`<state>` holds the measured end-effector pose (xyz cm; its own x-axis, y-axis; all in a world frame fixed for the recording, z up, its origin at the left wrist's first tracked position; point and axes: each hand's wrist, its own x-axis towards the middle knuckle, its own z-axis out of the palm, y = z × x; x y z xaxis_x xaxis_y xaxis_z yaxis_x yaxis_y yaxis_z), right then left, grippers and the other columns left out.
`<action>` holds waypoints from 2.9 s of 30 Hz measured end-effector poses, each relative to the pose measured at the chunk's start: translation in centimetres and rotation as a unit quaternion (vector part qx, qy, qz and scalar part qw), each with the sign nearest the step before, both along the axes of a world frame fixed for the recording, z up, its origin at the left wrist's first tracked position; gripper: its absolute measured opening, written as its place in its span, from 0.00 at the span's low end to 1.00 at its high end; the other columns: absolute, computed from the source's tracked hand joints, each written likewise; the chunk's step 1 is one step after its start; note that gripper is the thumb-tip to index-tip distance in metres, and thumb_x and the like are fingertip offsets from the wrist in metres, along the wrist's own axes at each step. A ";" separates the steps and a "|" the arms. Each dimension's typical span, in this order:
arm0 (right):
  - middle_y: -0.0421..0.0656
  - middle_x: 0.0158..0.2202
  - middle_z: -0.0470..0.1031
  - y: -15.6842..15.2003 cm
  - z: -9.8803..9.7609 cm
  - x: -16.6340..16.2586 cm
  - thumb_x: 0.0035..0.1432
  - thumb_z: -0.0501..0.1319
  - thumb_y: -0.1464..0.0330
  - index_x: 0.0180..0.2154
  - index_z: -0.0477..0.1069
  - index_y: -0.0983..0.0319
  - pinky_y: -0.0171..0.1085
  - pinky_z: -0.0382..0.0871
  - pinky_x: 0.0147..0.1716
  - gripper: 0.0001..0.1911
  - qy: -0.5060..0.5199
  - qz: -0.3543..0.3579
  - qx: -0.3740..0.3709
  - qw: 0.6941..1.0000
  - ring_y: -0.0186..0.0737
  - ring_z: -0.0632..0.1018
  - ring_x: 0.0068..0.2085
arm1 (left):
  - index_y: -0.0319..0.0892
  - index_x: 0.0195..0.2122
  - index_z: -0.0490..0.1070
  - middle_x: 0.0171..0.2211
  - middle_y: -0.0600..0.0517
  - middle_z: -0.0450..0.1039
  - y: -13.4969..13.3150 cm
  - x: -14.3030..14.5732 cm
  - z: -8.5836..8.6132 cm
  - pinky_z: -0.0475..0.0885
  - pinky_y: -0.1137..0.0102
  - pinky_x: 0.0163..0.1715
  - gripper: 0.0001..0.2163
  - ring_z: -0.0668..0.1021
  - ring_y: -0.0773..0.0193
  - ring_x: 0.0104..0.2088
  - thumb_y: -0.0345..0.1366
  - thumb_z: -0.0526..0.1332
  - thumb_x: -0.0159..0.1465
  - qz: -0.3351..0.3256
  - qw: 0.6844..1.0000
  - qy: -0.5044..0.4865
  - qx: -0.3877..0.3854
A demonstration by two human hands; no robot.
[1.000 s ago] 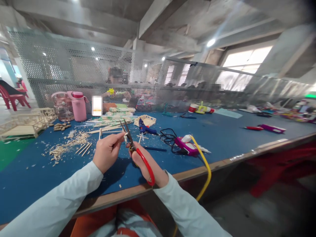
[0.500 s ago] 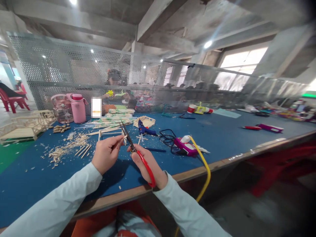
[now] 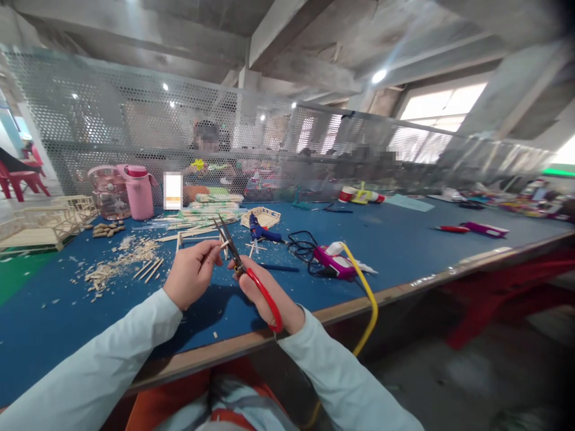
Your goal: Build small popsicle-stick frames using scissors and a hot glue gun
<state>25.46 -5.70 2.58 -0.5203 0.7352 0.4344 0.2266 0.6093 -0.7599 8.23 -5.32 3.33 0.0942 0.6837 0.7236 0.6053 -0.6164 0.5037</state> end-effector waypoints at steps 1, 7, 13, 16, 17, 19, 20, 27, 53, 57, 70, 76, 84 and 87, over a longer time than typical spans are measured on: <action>0.40 0.29 0.63 0.0 0.1 0.1 0.56 0.45 0.46 0.43 0.61 0.63 0.33 0.60 0.29 0.29 -0.004 0.005 -0.002 1.000 0.32 0.63 0.28 | 0.39 0.33 0.72 0.20 0.54 0.73 0.0 -0.1 0.1 0.64 0.77 0.21 0.12 0.71 0.71 0.19 0.37 0.51 0.63 0.001 1.000 0.010 0.001; 0.38 0.24 0.61 0.0 0.0 0.1 0.57 0.47 0.47 0.34 0.64 0.64 0.32 0.57 0.25 0.26 -0.014 -0.025 0.011 1.000 0.30 0.61 0.24 | 0.40 0.28 0.72 0.20 0.54 0.72 0.0 -0.4 0.6 0.65 0.77 0.23 0.13 0.71 0.70 0.20 0.37 0.50 0.63 -0.002 0.998 0.057 0.006; 0.37 0.19 0.61 -0.1 -0.8 -0.3 0.58 0.47 0.51 0.27 0.63 0.63 0.31 0.56 0.22 0.23 -0.023 -0.105 -0.012 0.994 0.30 0.61 0.22 | 0.40 0.27 0.71 0.19 0.54 0.71 0.1 -0.1 0.3 0.64 0.76 0.23 0.13 0.72 0.70 0.20 0.36 0.50 0.63 0.004 0.997 0.080 -0.007; 0.37 0.23 0.67 -0.5 0.5 1.6 0.52 0.57 0.55 0.35 0.64 0.62 0.30 0.58 0.23 0.17 -0.084 -0.183 -0.004 0.979 0.31 0.65 0.23 | 0.40 0.34 0.72 0.20 0.54 0.72 0.5 -0.3 -0.1 0.64 0.76 0.23 0.12 0.72 0.69 0.21 0.36 0.49 0.63 0.022 0.995 0.088 -0.032; 0.37 0.24 0.69 -0.7 1.0 2.7 0.49 0.60 0.58 0.38 0.64 0.61 0.31 0.59 0.24 0.18 -0.124 -0.215 -0.003 0.969 0.32 0.67 0.23 | 0.40 0.35 0.72 0.21 0.54 0.72 0.6 -0.5 -0.2 0.64 0.76 0.23 0.12 0.72 0.69 0.21 0.36 0.49 0.63 0.029 0.995 0.092 -0.040; 0.38 0.23 0.71 -1.0 1.9 5.4 0.48 0.59 0.62 0.42 0.64 0.60 0.32 0.60 0.24 0.18 -0.230 -0.272 -0.008 0.934 0.35 0.70 0.23 | 0.40 0.36 0.72 0.22 0.53 0.73 0.9 -0.6 -0.3 0.65 0.75 0.24 0.13 0.73 0.68 0.22 0.37 0.49 0.63 0.040 0.993 0.095 -0.051; 0.38 0.24 0.72 -1.1 2.3 6.9 0.50 0.57 0.64 0.42 0.65 0.60 0.32 0.60 0.25 0.16 -0.281 -0.294 0.000 0.913 0.36 0.71 0.24 | 0.40 0.37 0.72 0.23 0.53 0.73 0.9 -0.7 -0.4 0.65 0.75 0.25 0.13 0.73 0.67 0.23 0.37 0.49 0.63 0.044 0.993 0.094 -0.053; 0.47 0.43 0.76 -2.7 2.1 14.0 0.51 0.54 0.67 0.41 0.74 0.60 0.37 0.66 0.41 0.17 -0.449 -0.281 -0.028 0.848 0.46 0.75 0.44 | 0.39 0.43 0.71 0.27 0.51 0.76 1.2 -0.3 -0.9 0.68 0.75 0.25 0.15 0.75 0.66 0.24 0.31 0.49 0.60 0.028 0.993 0.101 -0.057; 0.45 0.31 0.75 2.2 -1.4 4.5 0.58 0.54 0.68 0.33 0.70 0.62 0.34 0.58 0.30 0.07 -0.440 -0.322 0.139 0.827 0.41 0.74 0.36 | 0.43 0.49 0.70 0.32 0.50 0.78 1.3 0.3 -2.6 0.70 0.72 0.33 0.17 0.77 0.64 0.31 0.31 0.55 0.58 -0.108 0.956 0.214 -0.170; 0.47 0.30 0.76 3.4 -1.4 4.0 0.58 0.54 0.68 0.33 0.71 0.63 0.34 0.59 0.29 0.08 -0.435 -0.357 0.104 0.820 0.42 0.76 0.35 | 0.42 0.50 0.69 0.31 0.51 0.77 1.2 0.5 -2.7 0.69 0.73 0.33 0.18 0.77 0.65 0.31 0.31 0.56 0.58 -0.128 0.948 0.217 -0.193; 0.48 0.35 0.77 6.3 1.0 -1.7 0.55 0.56 0.73 0.34 0.74 0.65 0.34 0.61 0.36 0.08 -0.359 -0.041 0.306 0.881 0.40 0.76 0.38 | 0.42 0.54 0.62 0.41 0.47 0.74 4.2 -2.4 -2.2 0.71 0.69 0.39 0.20 0.77 0.63 0.36 0.30 0.55 0.59 -0.028 0.969 0.238 -0.060; 0.45 0.34 0.77 8.9 0.7 -3.8 0.55 0.56 0.73 0.33 0.75 0.63 0.33 0.60 0.35 0.08 -0.343 -0.030 0.302 0.889 0.37 0.74 0.37 | 0.42 0.51 0.65 0.44 0.44 0.73 4.5 -4.4 -0.8 0.70 0.65 0.41 0.17 0.75 0.58 0.42 0.37 0.53 0.61 0.012 0.961 0.277 0.012; 0.47 0.34 0.73 8.4 -1.6 -3.5 0.57 0.53 0.68 0.31 0.74 0.64 0.34 0.59 0.33 0.12 -0.379 -0.117 0.322 0.860 0.39 0.71 0.38 | 0.35 0.47 0.69 0.34 0.47 0.77 4.8 -11.5 -0.5 0.70 0.68 0.36 0.20 0.77 0.60 0.31 0.36 0.51 0.54 0.183 0.964 0.067 -0.182; 0.46 0.34 0.73 8.5 -1.7 -3.8 0.57 0.52 0.69 0.30 0.74 0.63 0.34 0.59 0.31 0.12 -0.395 -0.145 0.320 0.849 0.39 0.71 0.37 | 0.36 0.40 0.73 0.34 0.47 0.77 5.2 -11.7 -1.9 0.69 0.69 0.36 0.18 0.77 0.58 0.34 0.37 0.54 0.50 0.149 0.943 0.093 -0.282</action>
